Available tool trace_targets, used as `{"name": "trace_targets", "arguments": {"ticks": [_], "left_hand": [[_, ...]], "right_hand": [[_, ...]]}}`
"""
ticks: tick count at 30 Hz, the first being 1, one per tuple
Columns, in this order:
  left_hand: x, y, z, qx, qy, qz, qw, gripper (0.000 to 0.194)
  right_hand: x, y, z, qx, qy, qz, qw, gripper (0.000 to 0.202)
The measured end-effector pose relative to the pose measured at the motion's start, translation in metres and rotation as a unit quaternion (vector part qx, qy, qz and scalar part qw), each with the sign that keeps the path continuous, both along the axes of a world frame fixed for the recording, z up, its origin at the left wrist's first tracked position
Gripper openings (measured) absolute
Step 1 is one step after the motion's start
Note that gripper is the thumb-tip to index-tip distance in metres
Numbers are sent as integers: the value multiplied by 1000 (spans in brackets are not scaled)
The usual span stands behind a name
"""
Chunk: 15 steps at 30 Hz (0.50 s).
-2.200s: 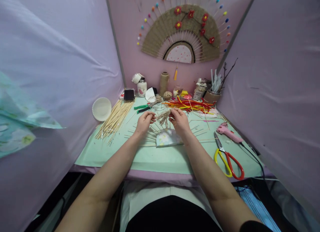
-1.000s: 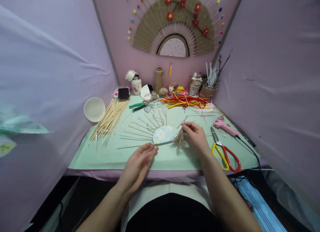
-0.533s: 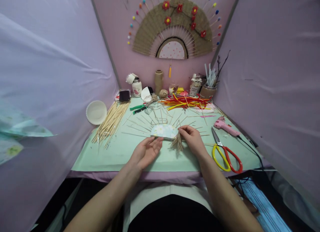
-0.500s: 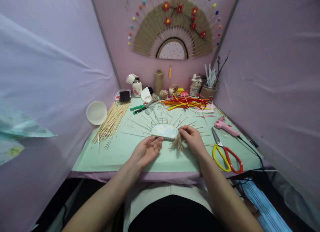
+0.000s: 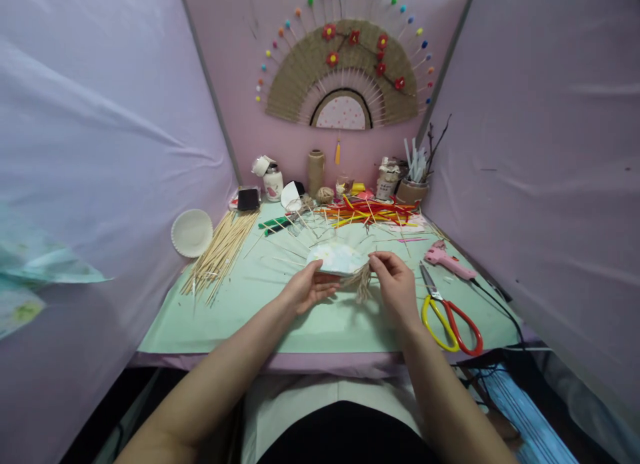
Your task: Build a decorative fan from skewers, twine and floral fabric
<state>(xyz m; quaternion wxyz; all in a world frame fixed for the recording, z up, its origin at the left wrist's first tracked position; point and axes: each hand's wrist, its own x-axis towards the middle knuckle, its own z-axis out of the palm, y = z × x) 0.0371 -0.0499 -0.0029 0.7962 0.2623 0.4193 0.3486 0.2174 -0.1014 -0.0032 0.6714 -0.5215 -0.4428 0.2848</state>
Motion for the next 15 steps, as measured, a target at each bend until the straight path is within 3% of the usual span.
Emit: {"name": "trace_targets", "arguments": {"ticks": [5,9,15], "left_hand": [[10,-13,15,24,-109,102,988,37],[19,-18,21,27,-138,130,981,38],[22,-31,16,73,-148,80,983,38]], "right_hand": [[-11,-13,6,101,47,-112,987,21],[-27,-15,10,49,30,-10,998,22],[-43,-4,6,-20,7,98,995,24]]}}
